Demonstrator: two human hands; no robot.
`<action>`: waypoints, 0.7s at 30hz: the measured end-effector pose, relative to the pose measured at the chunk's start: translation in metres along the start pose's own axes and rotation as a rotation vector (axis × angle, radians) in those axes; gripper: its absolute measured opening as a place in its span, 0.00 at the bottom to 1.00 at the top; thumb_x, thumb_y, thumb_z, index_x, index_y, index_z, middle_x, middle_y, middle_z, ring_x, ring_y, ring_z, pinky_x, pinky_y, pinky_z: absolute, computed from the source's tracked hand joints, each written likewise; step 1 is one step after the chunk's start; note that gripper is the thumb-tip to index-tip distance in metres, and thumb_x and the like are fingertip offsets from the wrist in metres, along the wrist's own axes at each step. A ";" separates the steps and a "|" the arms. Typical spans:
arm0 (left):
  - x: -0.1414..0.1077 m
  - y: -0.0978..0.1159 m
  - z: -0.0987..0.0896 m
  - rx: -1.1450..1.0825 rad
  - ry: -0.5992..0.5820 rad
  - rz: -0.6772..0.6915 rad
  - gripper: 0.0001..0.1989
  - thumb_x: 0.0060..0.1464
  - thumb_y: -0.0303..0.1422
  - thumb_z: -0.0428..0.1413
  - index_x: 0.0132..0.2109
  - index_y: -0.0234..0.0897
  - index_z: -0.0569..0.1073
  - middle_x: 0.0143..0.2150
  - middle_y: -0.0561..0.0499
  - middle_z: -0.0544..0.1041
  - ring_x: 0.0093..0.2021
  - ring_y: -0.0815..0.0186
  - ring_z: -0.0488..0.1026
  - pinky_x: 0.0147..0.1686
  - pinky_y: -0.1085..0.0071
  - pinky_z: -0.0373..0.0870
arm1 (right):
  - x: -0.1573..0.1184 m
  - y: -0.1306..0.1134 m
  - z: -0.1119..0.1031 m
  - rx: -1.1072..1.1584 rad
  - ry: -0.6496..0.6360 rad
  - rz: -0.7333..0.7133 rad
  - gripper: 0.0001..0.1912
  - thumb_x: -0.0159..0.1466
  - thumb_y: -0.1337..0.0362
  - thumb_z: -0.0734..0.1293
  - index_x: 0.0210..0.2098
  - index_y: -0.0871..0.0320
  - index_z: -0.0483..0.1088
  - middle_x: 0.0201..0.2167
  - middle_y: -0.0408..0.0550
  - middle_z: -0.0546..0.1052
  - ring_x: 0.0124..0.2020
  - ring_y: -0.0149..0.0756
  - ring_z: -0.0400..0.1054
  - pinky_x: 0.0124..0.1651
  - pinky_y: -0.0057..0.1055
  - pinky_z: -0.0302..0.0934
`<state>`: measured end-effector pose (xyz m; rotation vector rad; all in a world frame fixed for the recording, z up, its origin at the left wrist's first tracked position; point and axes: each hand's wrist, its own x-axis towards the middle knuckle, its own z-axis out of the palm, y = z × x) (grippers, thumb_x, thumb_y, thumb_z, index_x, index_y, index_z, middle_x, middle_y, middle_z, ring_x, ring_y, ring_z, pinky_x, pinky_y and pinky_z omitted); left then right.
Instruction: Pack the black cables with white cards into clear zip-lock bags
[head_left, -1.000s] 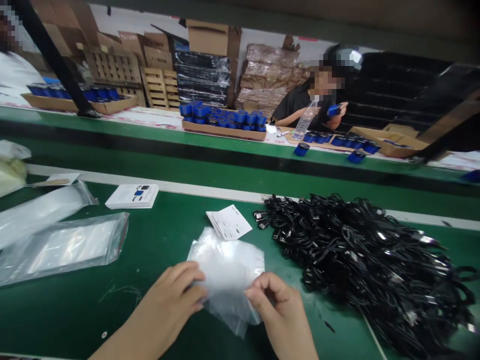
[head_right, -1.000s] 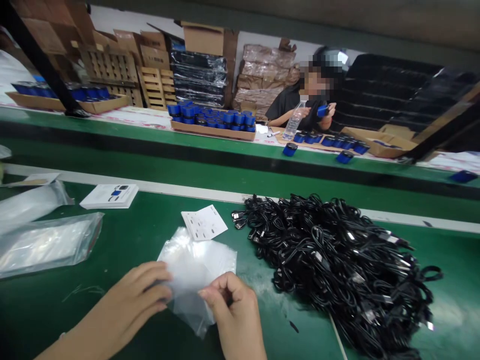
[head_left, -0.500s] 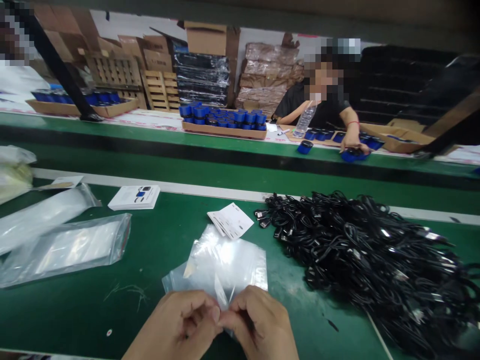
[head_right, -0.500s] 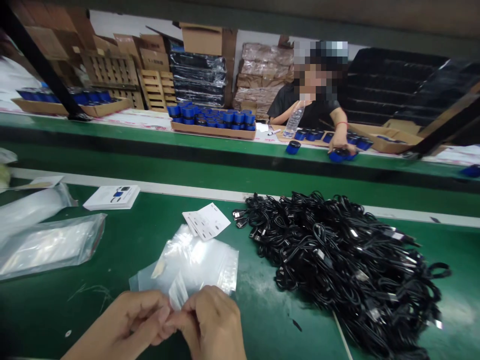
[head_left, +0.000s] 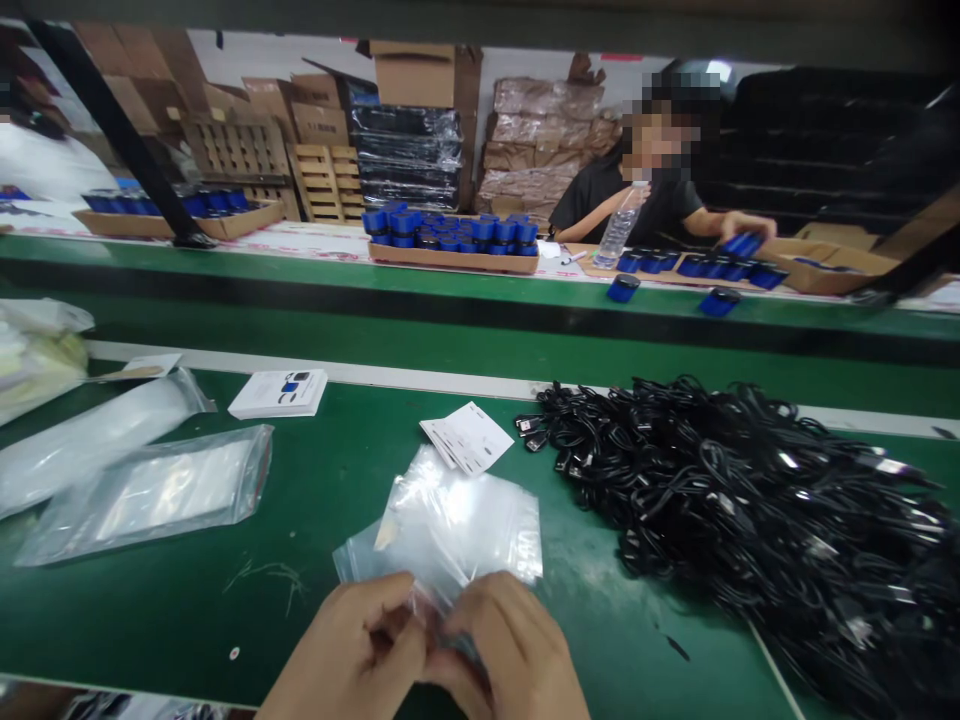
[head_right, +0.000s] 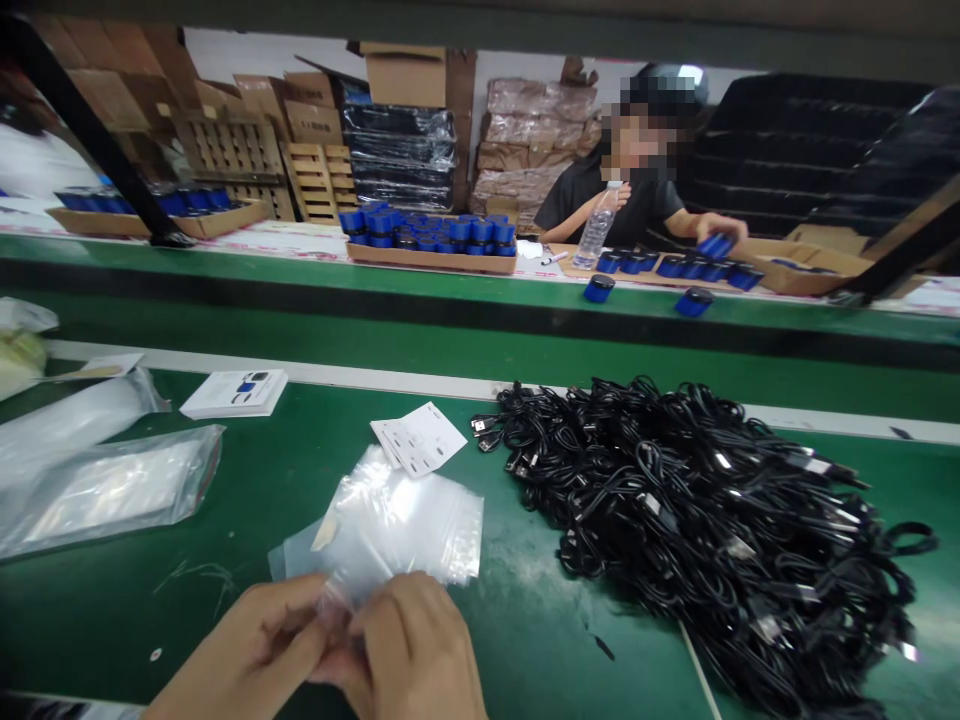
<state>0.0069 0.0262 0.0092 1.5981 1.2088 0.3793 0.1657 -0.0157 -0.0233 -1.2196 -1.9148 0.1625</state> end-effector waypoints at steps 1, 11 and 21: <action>0.000 0.001 0.000 0.016 -0.010 0.005 0.15 0.55 0.40 0.48 0.23 0.39 0.61 0.21 0.58 0.57 0.23 0.70 0.58 0.22 0.77 0.58 | -0.001 -0.001 0.001 0.030 0.021 0.053 0.08 0.67 0.61 0.63 0.34 0.60 0.68 0.27 0.48 0.75 0.27 0.35 0.70 0.28 0.28 0.66; -0.004 -0.003 0.006 0.499 0.225 0.432 0.10 0.59 0.29 0.47 0.29 0.42 0.64 0.25 0.56 0.73 0.26 0.69 0.74 0.27 0.78 0.68 | -0.012 0.002 0.017 0.178 0.037 0.173 0.18 0.61 0.74 0.56 0.44 0.59 0.74 0.32 0.50 0.80 0.29 0.37 0.74 0.33 0.29 0.70; -0.004 -0.008 0.007 0.519 0.315 0.662 0.09 0.58 0.24 0.47 0.33 0.41 0.67 0.26 0.56 0.74 0.27 0.70 0.75 0.28 0.78 0.71 | -0.002 -0.004 0.004 0.186 -0.063 0.138 0.17 0.58 0.75 0.57 0.40 0.61 0.74 0.27 0.49 0.79 0.26 0.36 0.75 0.30 0.26 0.68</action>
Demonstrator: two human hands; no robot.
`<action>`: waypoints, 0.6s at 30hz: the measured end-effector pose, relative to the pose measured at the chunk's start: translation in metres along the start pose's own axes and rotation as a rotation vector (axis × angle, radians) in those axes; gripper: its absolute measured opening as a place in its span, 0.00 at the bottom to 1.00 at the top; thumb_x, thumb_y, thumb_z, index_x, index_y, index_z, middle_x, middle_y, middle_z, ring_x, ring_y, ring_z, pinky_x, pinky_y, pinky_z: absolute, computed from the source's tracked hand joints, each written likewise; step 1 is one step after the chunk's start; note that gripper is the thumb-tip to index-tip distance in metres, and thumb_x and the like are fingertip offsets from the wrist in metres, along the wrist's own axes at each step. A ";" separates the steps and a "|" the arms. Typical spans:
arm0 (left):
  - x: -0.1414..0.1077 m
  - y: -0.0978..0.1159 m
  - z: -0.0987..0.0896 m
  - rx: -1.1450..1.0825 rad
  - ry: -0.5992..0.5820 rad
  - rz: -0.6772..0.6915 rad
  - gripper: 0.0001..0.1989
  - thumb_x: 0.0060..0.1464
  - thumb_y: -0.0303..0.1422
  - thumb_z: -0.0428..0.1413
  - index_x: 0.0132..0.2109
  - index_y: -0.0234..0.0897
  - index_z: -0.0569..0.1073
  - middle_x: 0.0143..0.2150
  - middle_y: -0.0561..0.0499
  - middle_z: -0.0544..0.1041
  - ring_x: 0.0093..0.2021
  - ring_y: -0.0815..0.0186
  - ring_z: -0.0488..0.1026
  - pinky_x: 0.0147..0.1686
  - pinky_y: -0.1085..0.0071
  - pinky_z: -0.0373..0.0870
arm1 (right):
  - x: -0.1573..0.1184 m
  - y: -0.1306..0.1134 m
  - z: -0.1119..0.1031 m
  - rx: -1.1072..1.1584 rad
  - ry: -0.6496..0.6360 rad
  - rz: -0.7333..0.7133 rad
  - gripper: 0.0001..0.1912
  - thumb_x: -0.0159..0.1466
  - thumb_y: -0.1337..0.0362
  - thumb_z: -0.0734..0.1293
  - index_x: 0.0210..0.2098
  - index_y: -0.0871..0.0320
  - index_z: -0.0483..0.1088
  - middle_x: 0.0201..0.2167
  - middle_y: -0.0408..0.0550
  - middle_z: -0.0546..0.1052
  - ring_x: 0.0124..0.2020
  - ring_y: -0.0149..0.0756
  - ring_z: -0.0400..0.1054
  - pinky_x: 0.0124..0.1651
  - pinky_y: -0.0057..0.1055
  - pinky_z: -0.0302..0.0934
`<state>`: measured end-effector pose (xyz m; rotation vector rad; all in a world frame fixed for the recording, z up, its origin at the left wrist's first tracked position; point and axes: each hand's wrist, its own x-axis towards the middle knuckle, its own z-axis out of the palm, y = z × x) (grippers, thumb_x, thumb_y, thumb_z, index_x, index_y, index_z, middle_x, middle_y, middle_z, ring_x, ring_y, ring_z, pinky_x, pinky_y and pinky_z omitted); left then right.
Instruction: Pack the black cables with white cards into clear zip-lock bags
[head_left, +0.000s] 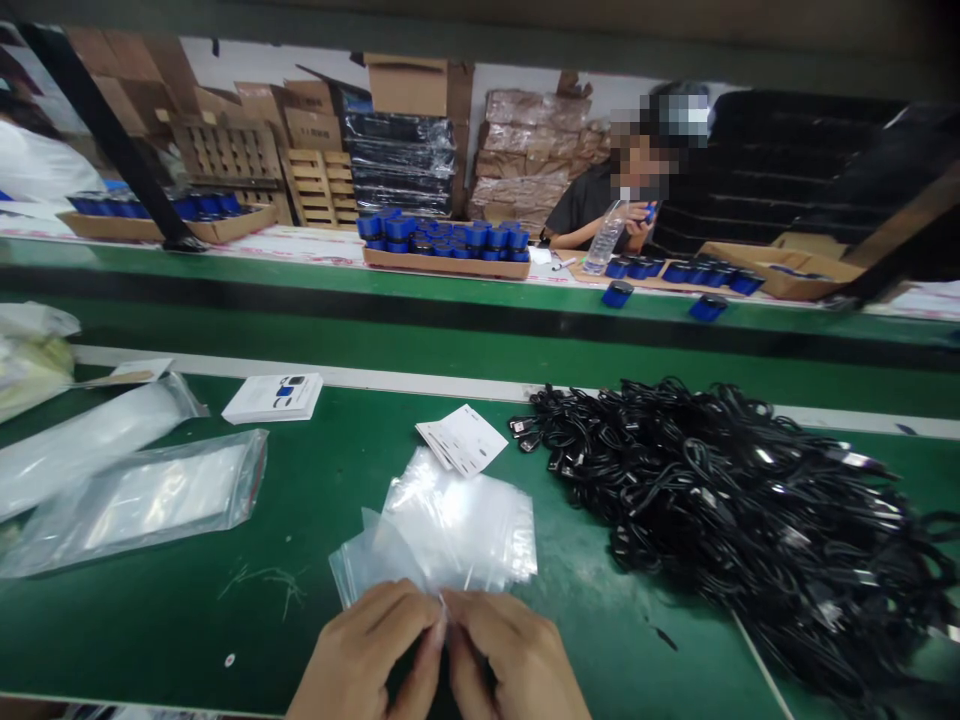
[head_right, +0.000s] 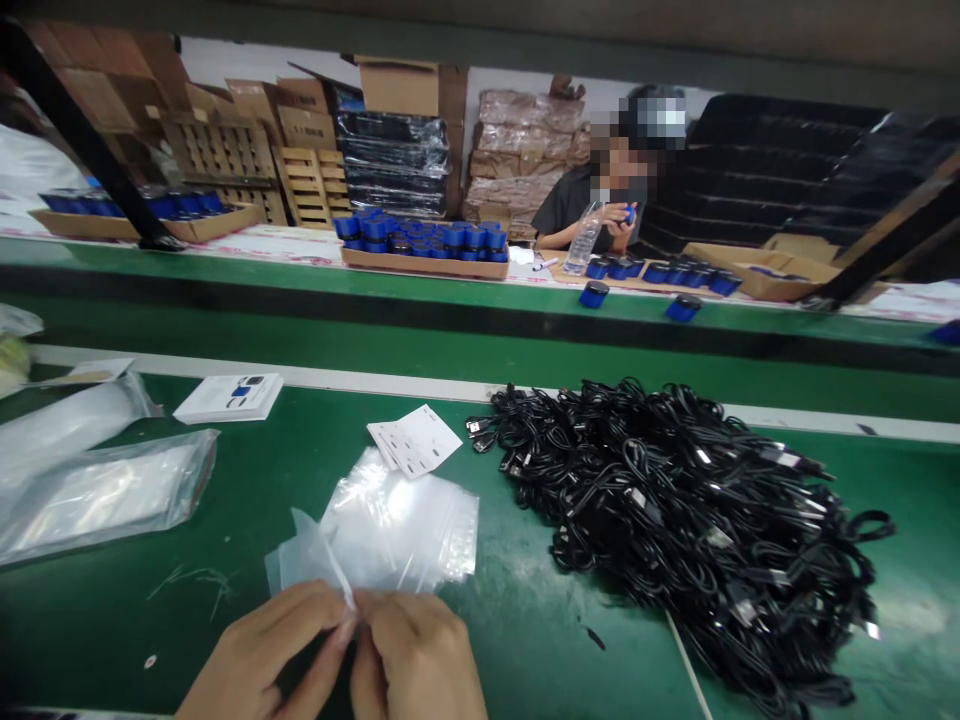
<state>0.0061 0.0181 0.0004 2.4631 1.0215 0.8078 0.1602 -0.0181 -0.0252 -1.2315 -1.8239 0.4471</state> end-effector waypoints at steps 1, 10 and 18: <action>0.000 0.000 0.001 0.015 0.004 0.003 0.09 0.58 0.24 0.47 0.33 0.41 0.67 0.27 0.56 0.74 0.27 0.70 0.75 0.29 0.78 0.72 | 0.000 0.000 -0.001 -0.007 -0.018 0.018 0.16 0.59 0.75 0.57 0.38 0.60 0.74 0.26 0.48 0.79 0.25 0.35 0.74 0.29 0.25 0.67; -0.007 -0.006 0.011 0.116 0.045 0.011 0.13 0.56 0.22 0.45 0.25 0.39 0.65 0.22 0.54 0.71 0.22 0.70 0.72 0.24 0.78 0.70 | -0.005 0.001 0.012 -0.177 0.074 -0.091 0.09 0.62 0.74 0.59 0.34 0.59 0.69 0.23 0.44 0.74 0.21 0.31 0.69 0.25 0.24 0.59; -0.016 -0.010 0.008 0.169 0.162 -0.005 0.15 0.54 0.20 0.46 0.22 0.39 0.60 0.19 0.57 0.65 0.20 0.73 0.65 0.23 0.78 0.62 | 0.004 -0.002 0.006 -0.294 0.131 0.135 0.10 0.62 0.71 0.60 0.26 0.57 0.67 0.18 0.41 0.70 0.20 0.30 0.65 0.25 0.25 0.54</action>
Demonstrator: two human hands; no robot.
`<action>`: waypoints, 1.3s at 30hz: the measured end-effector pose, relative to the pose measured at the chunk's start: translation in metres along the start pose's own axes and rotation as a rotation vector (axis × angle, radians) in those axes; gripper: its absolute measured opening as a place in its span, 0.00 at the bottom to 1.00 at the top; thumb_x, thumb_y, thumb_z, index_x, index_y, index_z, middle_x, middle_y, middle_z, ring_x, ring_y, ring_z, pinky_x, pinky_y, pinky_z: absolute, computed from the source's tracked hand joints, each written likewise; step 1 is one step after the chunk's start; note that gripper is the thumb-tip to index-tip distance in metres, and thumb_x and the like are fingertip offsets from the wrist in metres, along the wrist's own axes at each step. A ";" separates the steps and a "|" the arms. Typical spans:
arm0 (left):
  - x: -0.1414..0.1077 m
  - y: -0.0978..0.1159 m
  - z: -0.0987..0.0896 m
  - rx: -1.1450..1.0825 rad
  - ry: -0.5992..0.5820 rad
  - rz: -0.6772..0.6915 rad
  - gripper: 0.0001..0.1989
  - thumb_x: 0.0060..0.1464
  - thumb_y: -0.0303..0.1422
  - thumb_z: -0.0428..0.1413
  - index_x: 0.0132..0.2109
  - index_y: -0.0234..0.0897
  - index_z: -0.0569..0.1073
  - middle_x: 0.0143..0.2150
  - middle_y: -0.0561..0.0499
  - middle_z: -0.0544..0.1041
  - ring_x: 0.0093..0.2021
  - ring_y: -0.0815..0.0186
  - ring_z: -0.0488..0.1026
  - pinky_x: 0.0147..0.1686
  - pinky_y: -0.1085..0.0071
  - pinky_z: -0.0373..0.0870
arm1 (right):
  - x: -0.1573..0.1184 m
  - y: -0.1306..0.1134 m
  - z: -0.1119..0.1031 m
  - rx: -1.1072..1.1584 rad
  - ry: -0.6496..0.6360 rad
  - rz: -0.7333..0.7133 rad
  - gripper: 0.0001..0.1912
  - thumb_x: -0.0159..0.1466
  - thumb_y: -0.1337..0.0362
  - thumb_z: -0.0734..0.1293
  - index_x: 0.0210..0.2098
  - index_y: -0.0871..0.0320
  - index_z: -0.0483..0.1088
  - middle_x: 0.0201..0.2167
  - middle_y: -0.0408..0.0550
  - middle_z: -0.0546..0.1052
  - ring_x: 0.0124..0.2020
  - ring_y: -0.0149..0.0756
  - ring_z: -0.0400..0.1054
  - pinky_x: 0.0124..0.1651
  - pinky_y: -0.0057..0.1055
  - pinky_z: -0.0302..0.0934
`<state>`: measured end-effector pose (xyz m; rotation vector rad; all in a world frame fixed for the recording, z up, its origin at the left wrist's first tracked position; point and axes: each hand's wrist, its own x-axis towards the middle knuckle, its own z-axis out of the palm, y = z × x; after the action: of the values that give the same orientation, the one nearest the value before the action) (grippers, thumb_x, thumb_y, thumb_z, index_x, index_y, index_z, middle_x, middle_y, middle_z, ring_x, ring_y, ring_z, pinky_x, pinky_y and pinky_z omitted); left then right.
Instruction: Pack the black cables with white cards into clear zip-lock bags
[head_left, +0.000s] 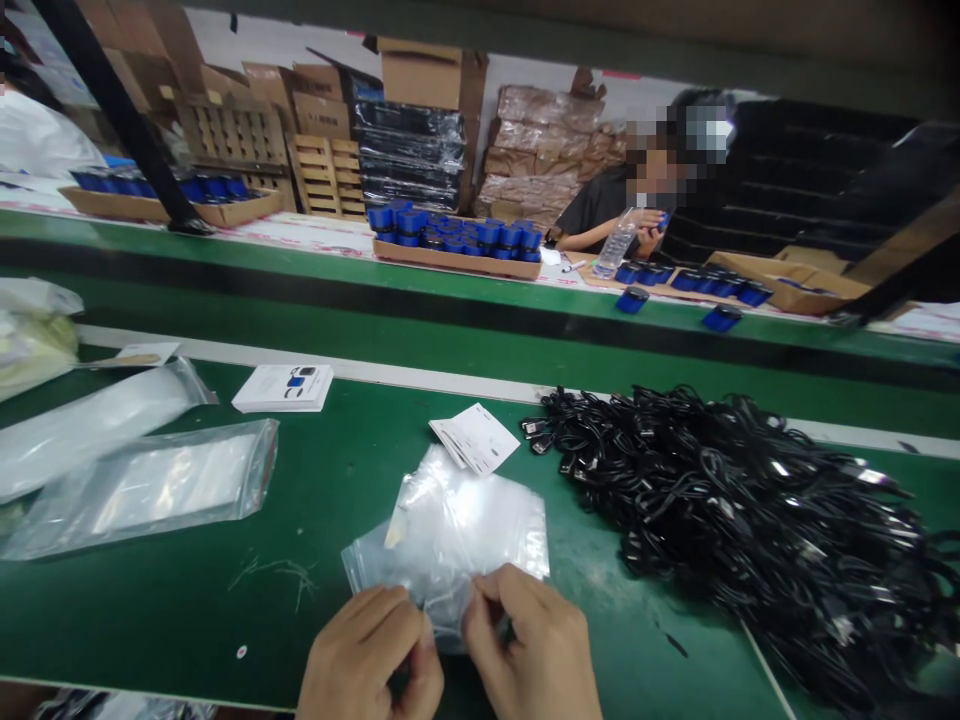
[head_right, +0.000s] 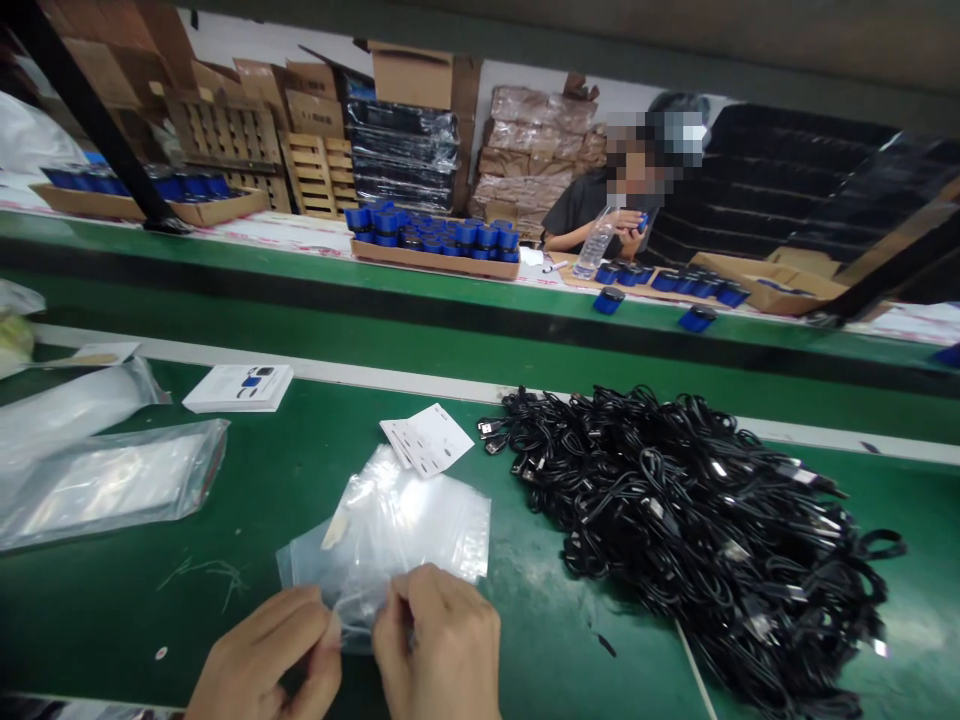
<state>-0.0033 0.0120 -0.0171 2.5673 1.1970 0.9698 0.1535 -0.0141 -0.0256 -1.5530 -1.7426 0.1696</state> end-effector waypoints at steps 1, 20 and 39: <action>0.000 0.000 0.000 -0.006 -0.006 -0.007 0.15 0.54 0.20 0.46 0.22 0.39 0.59 0.19 0.57 0.65 0.20 0.73 0.65 0.23 0.78 0.62 | 0.000 0.000 0.001 0.057 -0.030 0.028 0.08 0.63 0.69 0.60 0.27 0.56 0.67 0.20 0.41 0.71 0.20 0.30 0.66 0.26 0.24 0.54; 0.015 -0.024 -0.017 -0.548 0.064 -0.933 0.19 0.56 0.47 0.47 0.27 0.40 0.71 0.20 0.56 0.76 0.21 0.68 0.72 0.25 0.74 0.68 | 0.088 0.025 -0.023 -0.233 0.048 -0.164 0.08 0.63 0.73 0.62 0.32 0.60 0.72 0.30 0.52 0.79 0.33 0.43 0.73 0.37 0.40 0.65; 0.028 -0.015 -0.006 -0.089 0.310 -0.555 0.13 0.59 0.31 0.45 0.26 0.41 0.64 0.13 0.63 0.61 0.11 0.73 0.61 0.13 0.80 0.57 | -0.008 -0.016 0.028 0.705 0.053 0.330 0.24 0.58 0.53 0.70 0.50 0.55 0.64 0.36 0.48 0.75 0.28 0.34 0.71 0.31 0.27 0.68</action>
<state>-0.0031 0.0416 -0.0046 1.8844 1.7632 1.2582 0.1231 -0.0141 -0.0389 -1.2708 -1.1767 0.8056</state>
